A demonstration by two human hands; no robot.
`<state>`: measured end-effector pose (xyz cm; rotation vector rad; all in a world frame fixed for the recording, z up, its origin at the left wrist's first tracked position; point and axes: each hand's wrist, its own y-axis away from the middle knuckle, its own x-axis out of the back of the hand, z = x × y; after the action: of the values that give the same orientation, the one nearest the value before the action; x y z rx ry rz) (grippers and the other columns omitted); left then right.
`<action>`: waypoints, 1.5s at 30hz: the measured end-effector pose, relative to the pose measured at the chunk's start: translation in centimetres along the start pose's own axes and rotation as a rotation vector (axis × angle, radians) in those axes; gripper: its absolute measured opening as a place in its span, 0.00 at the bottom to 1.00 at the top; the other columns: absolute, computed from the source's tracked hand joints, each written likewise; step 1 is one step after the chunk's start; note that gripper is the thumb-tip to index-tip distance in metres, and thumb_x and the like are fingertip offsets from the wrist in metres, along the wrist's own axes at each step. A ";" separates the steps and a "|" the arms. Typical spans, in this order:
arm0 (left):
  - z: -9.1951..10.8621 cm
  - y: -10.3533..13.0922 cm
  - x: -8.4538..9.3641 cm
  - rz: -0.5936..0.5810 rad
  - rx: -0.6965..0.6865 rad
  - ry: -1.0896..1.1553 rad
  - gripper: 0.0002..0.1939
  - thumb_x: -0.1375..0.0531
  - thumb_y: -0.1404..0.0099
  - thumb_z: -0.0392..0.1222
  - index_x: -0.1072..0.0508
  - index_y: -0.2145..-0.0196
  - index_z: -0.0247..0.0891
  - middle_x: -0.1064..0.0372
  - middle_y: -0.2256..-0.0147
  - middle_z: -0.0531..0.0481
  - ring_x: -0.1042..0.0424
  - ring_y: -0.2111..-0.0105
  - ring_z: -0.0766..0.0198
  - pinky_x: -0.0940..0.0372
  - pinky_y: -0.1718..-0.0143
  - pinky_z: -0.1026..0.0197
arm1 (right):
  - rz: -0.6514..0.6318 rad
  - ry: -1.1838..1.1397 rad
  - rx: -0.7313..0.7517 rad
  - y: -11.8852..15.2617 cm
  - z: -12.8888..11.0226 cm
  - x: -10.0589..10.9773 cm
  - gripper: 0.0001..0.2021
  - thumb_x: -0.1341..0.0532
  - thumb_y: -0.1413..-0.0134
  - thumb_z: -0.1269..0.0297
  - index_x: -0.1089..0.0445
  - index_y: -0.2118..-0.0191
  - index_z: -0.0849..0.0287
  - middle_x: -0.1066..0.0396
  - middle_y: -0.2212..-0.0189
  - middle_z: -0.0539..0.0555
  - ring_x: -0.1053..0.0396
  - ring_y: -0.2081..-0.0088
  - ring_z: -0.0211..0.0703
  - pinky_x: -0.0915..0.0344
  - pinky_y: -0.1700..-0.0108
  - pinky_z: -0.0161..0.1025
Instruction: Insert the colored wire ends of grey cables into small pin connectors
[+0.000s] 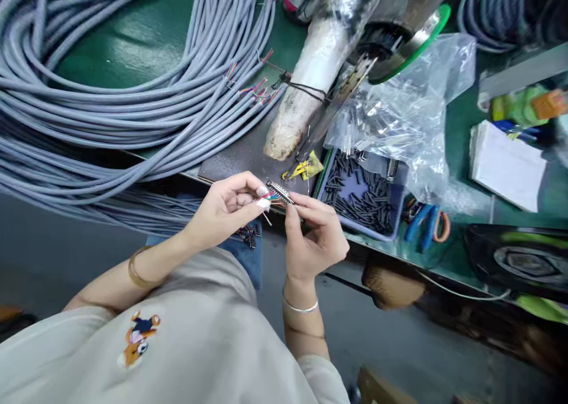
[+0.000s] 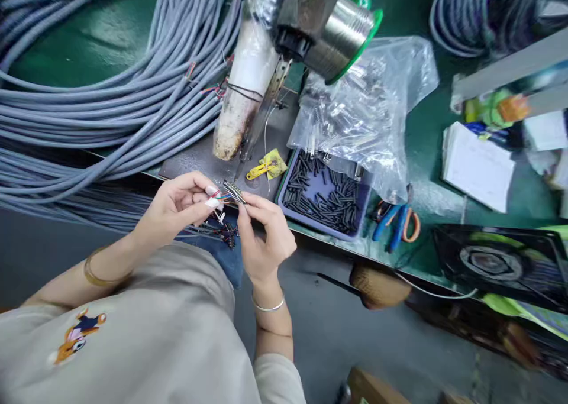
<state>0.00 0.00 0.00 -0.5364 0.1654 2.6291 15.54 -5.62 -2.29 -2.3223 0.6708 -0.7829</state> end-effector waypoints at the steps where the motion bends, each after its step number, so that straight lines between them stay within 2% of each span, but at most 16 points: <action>1: -0.1 0.0 0.0 0.007 0.020 -0.017 0.09 0.32 0.38 0.38 0.29 0.66 0.35 0.38 0.78 0.59 0.43 0.82 0.77 0.44 0.82 0.74 | 0.006 0.034 0.031 0.0 0.1 0.0 0.12 0.32 0.44 0.79 0.25 0.59 0.55 0.18 0.59 0.50 0.18 0.59 0.39 0.21 0.56 0.36; 4: -0.4 0.0 -0.2 0.050 0.054 -0.073 0.09 0.31 0.39 0.39 0.28 0.67 0.34 0.36 0.77 0.57 0.40 0.81 0.76 0.41 0.81 0.73 | -0.012 0.072 0.054 0.0 0.4 0.0 0.11 0.32 0.43 0.77 0.26 0.58 0.54 0.18 0.59 0.50 0.18 0.58 0.41 0.21 0.57 0.37; 9: -1.0 -0.1 -0.8 0.191 0.009 -0.191 0.08 0.33 0.40 0.38 0.28 0.71 0.35 0.33 0.74 0.53 0.41 0.81 0.76 0.45 0.82 0.71 | -0.117 -0.025 -0.051 0.2 0.7 0.0 0.06 0.36 0.39 0.73 0.30 0.60 0.55 0.19 0.56 0.53 0.18 0.54 0.43 0.19 0.56 0.41; 12: -1.2 -0.4 -1.1 0.257 -0.048 -0.232 0.07 0.34 0.41 0.36 0.30 0.71 0.36 0.34 0.75 0.54 0.39 0.79 0.75 0.44 0.80 0.71 | -0.121 -0.002 0.007 0.0 0.7 -0.2 0.06 0.36 0.39 0.74 0.31 0.61 0.55 0.19 0.55 0.54 0.19 0.55 0.42 0.19 0.56 0.41; 19: -1.0 -1.3 -1.4 0.320 -0.128 -0.306 0.07 0.35 0.42 0.35 0.31 0.72 0.37 0.35 0.75 0.54 0.33 0.75 0.72 0.41 0.78 0.71 | -0.084 0.033 0.093 -0.9 0.9 -0.7 0.08 0.35 0.41 0.76 0.32 0.63 0.55 0.19 0.54 0.54 0.19 0.58 0.40 0.20 0.57 0.37; 24: -1.1 -1.5 -1.3 0.333 -0.160 -0.365 0.06 0.35 0.41 0.32 0.30 0.72 0.37 0.34 0.72 0.53 0.31 0.72 0.71 0.39 0.75 0.72 | -0.081 0.033 0.112 -1.3 1.1 -0.8 0.08 0.35 0.40 0.75 0.33 0.62 0.55 0.19 0.55 0.54 0.19 0.59 0.40 0.20 0.58 0.39; 36: -0.1 -1.8 -1.7 0.328 -0.215 -0.395 0.07 0.34 0.42 0.33 0.31 0.72 0.37 0.33 0.73 0.53 0.32 0.73 0.71 0.37 0.76 0.72 | -0.073 0.161 0.178 -2.1 0.5 -0.5 0.08 0.33 0.42 0.74 0.30 0.62 0.55 0.18 0.56 0.54 0.19 0.57 0.42 0.21 0.57 0.39; 41: -0.5 -1.5 -1.4 0.305 -0.158 -0.363 0.08 0.34 0.42 0.32 0.30 0.72 0.37 0.31 0.72 0.52 0.28 0.70 0.69 0.34 0.73 0.70 | -0.094 0.164 0.199 -1.7 0.6 -0.4 0.07 0.34 0.41 0.74 0.32 0.64 0.56 0.18 0.56 0.55 0.19 0.60 0.40 0.21 0.59 0.36; 45: -0.5 -1.2 -1.3 0.284 -0.157 -0.355 0.06 0.35 0.41 0.32 0.29 0.72 0.37 0.28 0.69 0.50 0.27 0.68 0.67 0.32 0.69 0.69 | -0.107 0.138 0.152 -1.8 0.6 -0.3 0.08 0.34 0.41 0.74 0.32 0.64 0.55 0.18 0.58 0.53 0.19 0.60 0.40 0.21 0.59 0.37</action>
<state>1.79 0.45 0.02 -0.0901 -0.0835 2.9794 16.21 -3.98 -1.61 -2.1948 0.5293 -1.0147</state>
